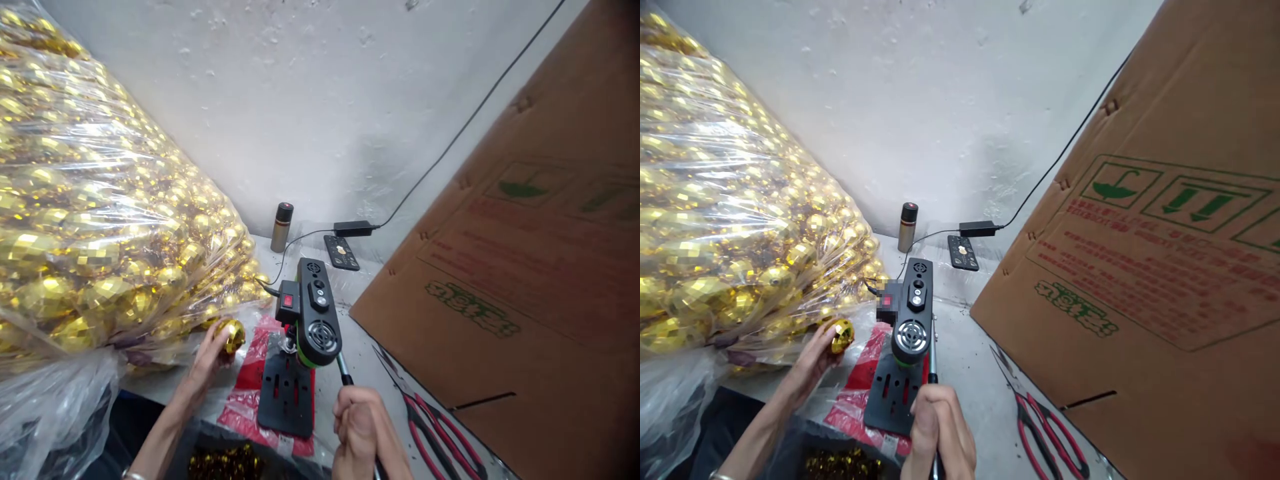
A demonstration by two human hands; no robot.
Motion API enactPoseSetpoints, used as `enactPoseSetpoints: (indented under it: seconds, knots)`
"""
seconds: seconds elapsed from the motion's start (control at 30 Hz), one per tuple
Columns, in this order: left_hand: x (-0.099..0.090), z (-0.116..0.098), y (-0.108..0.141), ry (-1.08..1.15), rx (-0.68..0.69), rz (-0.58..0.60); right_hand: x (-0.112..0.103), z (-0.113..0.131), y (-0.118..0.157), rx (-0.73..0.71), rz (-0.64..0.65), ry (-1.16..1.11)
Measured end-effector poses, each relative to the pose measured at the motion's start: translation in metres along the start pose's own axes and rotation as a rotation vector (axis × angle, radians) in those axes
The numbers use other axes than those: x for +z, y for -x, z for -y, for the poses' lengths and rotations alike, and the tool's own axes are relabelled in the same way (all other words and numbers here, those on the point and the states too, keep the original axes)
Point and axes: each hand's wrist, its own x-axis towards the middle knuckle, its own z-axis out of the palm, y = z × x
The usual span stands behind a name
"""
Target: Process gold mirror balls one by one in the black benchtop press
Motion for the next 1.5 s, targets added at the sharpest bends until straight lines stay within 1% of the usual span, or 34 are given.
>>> enactPoseSetpoints:
  seconds: [0.03,0.07,0.1,0.23,0.33,0.4,0.5,0.6,0.67,0.73,0.83,0.93,1.03,1.1,1.2,1.3,1.43,1.5]
  knots:
    - [0.004,0.005,0.007,0.045,-0.056,0.039,0.000,-0.001,-0.004,-0.053,0.011,-0.009]
    - [0.010,0.010,0.012,0.047,-0.082,0.071,-0.001,-0.002,-0.008,-0.092,0.023,-0.016]
    - [0.017,0.014,0.017,0.021,-0.075,0.093,-0.001,-0.002,-0.011,-0.110,0.035,-0.021]
    - [0.048,0.026,0.030,-0.172,0.069,0.175,-0.003,-0.001,-0.015,-0.115,0.080,-0.018]
    - [0.066,0.029,0.038,-0.328,0.183,0.229,-0.005,-0.004,-0.014,-0.167,0.096,-0.029]
    - [0.072,0.030,0.041,-0.413,0.291,0.242,-0.006,-0.007,-0.012,-0.197,0.105,-0.032]
    - [0.074,0.031,0.046,-0.494,0.442,0.283,-0.007,-0.010,-0.009,-0.211,0.109,-0.026]
    - [0.075,0.035,0.050,-0.539,0.514,0.277,-0.007,-0.006,-0.005,-0.152,0.116,-0.013]
    - [0.079,0.038,0.052,-0.557,0.525,0.232,-0.007,-0.001,-0.002,-0.078,0.113,-0.002]
    - [0.084,0.042,0.052,-0.563,0.508,0.182,-0.007,0.004,0.001,-0.018,0.102,0.001]
    - [0.093,0.047,0.048,-0.562,0.469,0.156,-0.006,0.009,0.002,0.023,0.090,0.000]
    - [0.096,0.049,0.043,-0.567,0.451,0.213,-0.005,0.010,0.002,0.029,0.084,0.003]
    - [0.094,0.050,0.039,-0.587,0.433,0.285,-0.005,0.010,0.002,0.032,0.083,0.033]
    - [0.093,0.048,0.037,-0.597,0.417,0.313,-0.006,0.009,0.005,0.034,0.078,0.068]
    - [0.092,0.044,0.037,-0.603,0.403,0.323,-0.006,0.001,0.014,0.019,0.069,0.117]
    - [0.094,0.042,0.038,-0.617,0.410,0.303,-0.006,-0.011,0.025,-0.021,0.041,0.146]
    - [0.095,0.042,0.039,-0.628,0.423,0.286,-0.004,-0.028,0.033,-0.139,-0.009,0.134]
    - [0.096,0.043,0.039,-0.636,0.431,0.277,-0.002,-0.033,0.034,-0.151,-0.019,0.110]
